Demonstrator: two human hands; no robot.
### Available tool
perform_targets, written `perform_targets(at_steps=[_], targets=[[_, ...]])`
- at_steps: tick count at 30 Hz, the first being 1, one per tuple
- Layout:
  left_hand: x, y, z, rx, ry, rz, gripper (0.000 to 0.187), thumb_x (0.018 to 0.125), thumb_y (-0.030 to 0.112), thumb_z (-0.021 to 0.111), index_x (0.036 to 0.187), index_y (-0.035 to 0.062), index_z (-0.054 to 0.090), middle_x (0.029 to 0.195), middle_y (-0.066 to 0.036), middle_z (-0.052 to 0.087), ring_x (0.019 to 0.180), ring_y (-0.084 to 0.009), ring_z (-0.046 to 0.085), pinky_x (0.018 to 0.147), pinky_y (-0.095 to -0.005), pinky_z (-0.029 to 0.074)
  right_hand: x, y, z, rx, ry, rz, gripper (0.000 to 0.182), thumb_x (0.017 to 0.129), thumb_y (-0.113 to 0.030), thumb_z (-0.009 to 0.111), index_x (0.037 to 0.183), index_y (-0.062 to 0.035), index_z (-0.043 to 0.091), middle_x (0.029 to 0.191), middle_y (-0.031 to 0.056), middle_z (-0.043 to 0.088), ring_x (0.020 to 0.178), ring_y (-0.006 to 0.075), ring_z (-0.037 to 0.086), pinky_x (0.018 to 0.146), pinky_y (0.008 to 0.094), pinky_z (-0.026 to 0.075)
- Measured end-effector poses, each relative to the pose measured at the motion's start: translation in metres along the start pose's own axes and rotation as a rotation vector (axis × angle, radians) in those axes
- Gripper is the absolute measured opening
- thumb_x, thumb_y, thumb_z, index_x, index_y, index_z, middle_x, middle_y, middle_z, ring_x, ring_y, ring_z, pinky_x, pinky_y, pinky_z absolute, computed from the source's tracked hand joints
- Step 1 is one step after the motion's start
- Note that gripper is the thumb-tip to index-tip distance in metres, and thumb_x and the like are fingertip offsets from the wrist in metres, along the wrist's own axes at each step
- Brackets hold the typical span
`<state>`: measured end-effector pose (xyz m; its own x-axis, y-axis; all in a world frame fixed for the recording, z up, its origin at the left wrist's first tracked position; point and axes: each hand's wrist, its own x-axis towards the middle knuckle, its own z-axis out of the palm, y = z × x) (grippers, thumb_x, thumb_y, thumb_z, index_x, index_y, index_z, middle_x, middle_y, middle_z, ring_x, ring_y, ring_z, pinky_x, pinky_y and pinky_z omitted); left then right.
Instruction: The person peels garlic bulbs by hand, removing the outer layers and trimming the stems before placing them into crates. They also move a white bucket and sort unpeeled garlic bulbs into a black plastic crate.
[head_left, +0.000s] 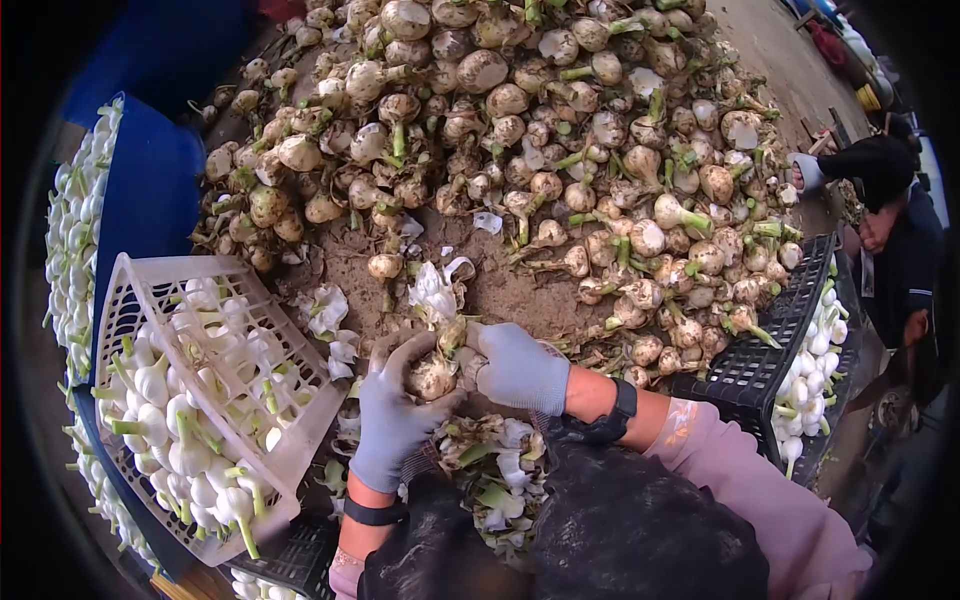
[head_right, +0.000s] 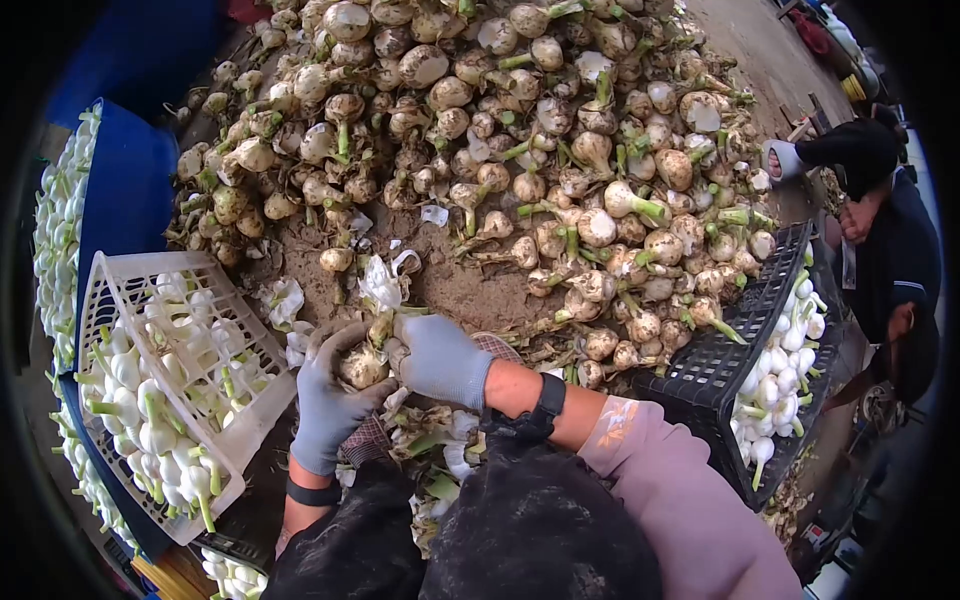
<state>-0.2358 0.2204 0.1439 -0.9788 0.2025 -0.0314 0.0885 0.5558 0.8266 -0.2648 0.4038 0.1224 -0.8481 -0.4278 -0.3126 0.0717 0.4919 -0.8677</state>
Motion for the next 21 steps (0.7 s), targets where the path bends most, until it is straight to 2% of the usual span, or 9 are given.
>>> perform_targets(at_steps=[2,5,6,7,8,10,11,16,21], targets=[[-0.002,0.001,0.002,-0.426,-0.003,-0.345,0.063,0.069,0.016,0.078,0.125,0.0037,0.052,0.116,-0.011,0.057,0.103,-0.0228,0.06,0.089,-0.034,0.049,-0.006,0.006,-0.008,-0.214,-0.037,0.044,0.025,0.086,-0.022,0.056,0.093,0.0019,0.059,0.079,0.0263,0.061,0.079,0.0433,0.061,0.07,0.0493,0.048],[0.0,-0.007,0.0,-1.256,0.13,-0.402,0.055,0.087,0.029,0.065,0.131,0.0028,0.046,0.118,-0.009,0.055,0.101,-0.0201,0.06,0.083,-0.0333,0.053,-0.013,0.032,-0.007,-0.179,0.081,-0.052,0.027,0.087,-0.024,0.059,0.1,0.0005,0.058,0.08,0.0258,0.06,0.078,0.0416,0.061,0.067,0.0476,0.049],[0.001,-0.011,0.002,-1.114,0.155,-0.382,0.058,0.085,0.028,0.068,0.132,0.0024,0.046,0.121,-0.009,0.054,0.102,-0.0189,0.059,0.081,-0.0336,0.054,-0.012,0.036,-0.006,-0.063,0.208,-0.158,0.028,0.089,-0.024,0.06,0.104,-0.0005,0.058,0.08,0.025,0.058,0.076,0.0401,0.061,0.063,0.0462,0.049],[0.002,-0.013,0.006,-1.007,0.131,-0.401,0.059,0.083,0.024,0.07,0.132,0.0024,0.045,0.123,-0.009,0.054,0.104,-0.0185,0.058,0.083,-0.0328,0.053,-0.012,0.038,-0.012,-0.1,0.057,0.007,0.033,0.092,-0.031,0.059,0.107,-0.0012,0.059,0.078,0.0186,0.062,0.073,0.0278,0.064,0.058,0.0377,0.05],[-0.001,-0.013,0.008,-0.885,0.111,-0.433,0.06,0.082,0.02,0.071,0.133,0.0025,0.045,0.124,-0.01,0.053,0.106,-0.018,0.057,0.085,-0.0319,0.052,-0.011,0.042,-0.002,0.545,-0.023,0.142,0.039,0.095,-0.037,0.056,0.11,-0.0021,0.059,0.077,0.0081,0.063,0.067,0.0137,0.062,0.054,0.0272,0.049],[-0.001,-0.004,0.013,-0.944,0.031,-0.491,0.068,0.073,0.009,0.074,0.133,0.0003,0.044,0.126,-0.009,0.051,0.114,-0.0175,0.051,0.101,-0.0315,0.04,-0.01,0.014,-0.019,0.708,-0.196,0.264,0.042,0.095,-0.041,0.054,0.112,-0.0026,0.058,0.078,0.0012,0.062,0.062,0.0068,0.059,0.051,0.0206,0.047],[0.0,0.001,0.016,-0.833,-0.022,-0.454,0.073,0.07,0.008,0.076,0.134,0.0,0.043,0.126,-0.009,0.051,0.115,-0.0174,0.05,0.102,-0.0322,0.04,-0.005,0.002,-0.022,0.689,-0.216,0.279,0.034,0.097,-0.03,0.054,0.109,0.0009,0.058,0.076,0.0017,0.062,0.063,0.0075,0.058,0.054,0.0255,0.048],[-0.006,-0.008,0.015,-0.651,-0.072,-0.437,0.083,0.062,0.005,0.081,0.134,-0.0011,0.041,0.125,-0.009,0.05,0.116,-0.0172,0.05,0.102,-0.0327,0.039,0.007,0.013,-0.01,0.548,-0.192,0.167,0.032,0.097,-0.03,0.053,0.101,0.0011,0.061,0.074,0.0049,0.064,0.062,0.0118,0.061,0.054,0.0288,0.048],[-0.011,-0.008,0.016,-0.953,0.043,-0.503,0.086,0.059,0.004,0.082,0.135,-0.0006,0.041,0.125,-0.009,0.05,0.113,-0.0172,0.052,0.098,-0.0318,0.044,0.007,-0.007,-0.014,0.361,-0.186,0.11,0.029,0.096,-0.025,0.052,0.098,0.003,0.06,0.073,0.0153,0.065,0.062,0.0196,0.065,0.056,0.0336,0.049]])
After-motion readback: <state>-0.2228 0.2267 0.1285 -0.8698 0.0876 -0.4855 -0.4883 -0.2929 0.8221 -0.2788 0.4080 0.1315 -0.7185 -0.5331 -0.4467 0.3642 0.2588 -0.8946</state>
